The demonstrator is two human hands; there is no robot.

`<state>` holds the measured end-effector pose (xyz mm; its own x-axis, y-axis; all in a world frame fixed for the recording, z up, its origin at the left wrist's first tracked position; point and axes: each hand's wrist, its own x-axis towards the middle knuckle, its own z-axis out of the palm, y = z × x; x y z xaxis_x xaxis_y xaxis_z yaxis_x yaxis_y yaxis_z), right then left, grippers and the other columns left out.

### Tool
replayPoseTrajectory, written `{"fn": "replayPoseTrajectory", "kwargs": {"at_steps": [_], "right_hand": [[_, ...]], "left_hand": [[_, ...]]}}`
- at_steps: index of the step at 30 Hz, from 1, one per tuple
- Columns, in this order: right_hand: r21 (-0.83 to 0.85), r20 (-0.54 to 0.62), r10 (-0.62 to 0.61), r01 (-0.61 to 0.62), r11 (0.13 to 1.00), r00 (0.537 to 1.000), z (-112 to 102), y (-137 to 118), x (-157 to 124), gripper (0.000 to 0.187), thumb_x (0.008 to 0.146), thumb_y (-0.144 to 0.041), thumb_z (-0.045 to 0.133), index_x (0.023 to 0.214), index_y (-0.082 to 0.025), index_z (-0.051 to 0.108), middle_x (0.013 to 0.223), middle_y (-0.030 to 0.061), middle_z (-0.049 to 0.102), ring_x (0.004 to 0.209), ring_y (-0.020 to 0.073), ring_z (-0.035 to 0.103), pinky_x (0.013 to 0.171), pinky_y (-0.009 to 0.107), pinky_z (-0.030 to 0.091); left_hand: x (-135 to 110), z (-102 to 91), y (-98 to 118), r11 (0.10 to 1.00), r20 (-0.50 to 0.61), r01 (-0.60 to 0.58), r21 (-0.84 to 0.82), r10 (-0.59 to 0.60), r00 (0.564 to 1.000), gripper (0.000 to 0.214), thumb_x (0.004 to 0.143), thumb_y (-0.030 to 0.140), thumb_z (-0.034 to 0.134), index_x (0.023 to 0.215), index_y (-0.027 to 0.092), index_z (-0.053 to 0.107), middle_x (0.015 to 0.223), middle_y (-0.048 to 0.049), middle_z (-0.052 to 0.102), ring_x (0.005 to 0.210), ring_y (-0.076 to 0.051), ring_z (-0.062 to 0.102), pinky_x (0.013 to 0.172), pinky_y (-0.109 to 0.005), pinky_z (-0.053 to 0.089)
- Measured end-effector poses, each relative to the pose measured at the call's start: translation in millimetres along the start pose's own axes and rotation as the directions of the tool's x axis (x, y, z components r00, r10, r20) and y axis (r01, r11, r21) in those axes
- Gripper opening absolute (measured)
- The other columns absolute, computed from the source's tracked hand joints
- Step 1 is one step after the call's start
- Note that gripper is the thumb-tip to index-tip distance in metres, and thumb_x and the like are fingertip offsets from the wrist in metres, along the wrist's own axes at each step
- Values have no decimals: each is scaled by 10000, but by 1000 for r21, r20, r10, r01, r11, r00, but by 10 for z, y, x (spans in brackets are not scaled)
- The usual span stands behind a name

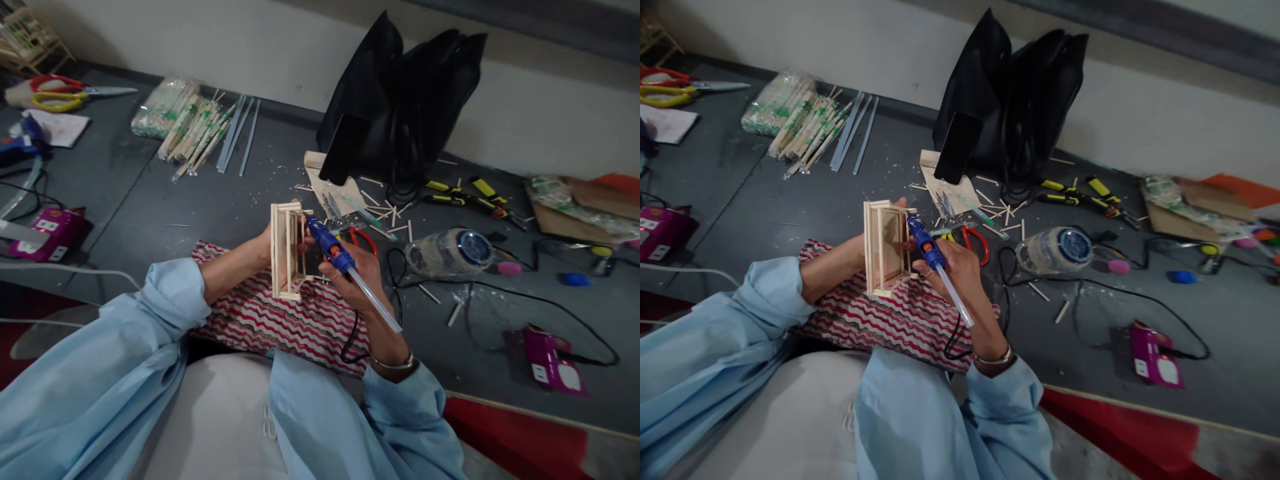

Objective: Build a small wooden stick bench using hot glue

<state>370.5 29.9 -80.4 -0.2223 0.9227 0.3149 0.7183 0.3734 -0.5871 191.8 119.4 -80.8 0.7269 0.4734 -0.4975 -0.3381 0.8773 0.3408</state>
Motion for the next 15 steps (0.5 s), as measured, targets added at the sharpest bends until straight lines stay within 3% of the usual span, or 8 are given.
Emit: {"fn": "replayPoseTrajectory", "kwargs": {"at_steps": [7, 15], "right_hand": [[-29, 4, -7, 7, 1000, 1000, 14, 5, -4, 492, 925, -682, 468, 831, -217, 598, 702, 36, 583, 643, 190, 538, 617, 303, 385], [-33, 10, -18, 18, 999, 1000, 19, -20, 9, 462, 932, -662, 483, 777, -231, 547, 672, 35, 565, 610, 185, 508, 583, 309, 369]], "left_hand": [[-21, 61, 0, 999, -121, 16, 42, -11, 993, 546, 934, 594, 535, 605, 161, 578, 456, -24, 535, 419, -119, 483, 441, -236, 404], [27, 21, -30, 999, -134, -30, 46, 36, 990, 524, 961, 568, 496, 654, 158, 602, 472, -20, 547, 424, -117, 490, 451, -231, 400]]}}
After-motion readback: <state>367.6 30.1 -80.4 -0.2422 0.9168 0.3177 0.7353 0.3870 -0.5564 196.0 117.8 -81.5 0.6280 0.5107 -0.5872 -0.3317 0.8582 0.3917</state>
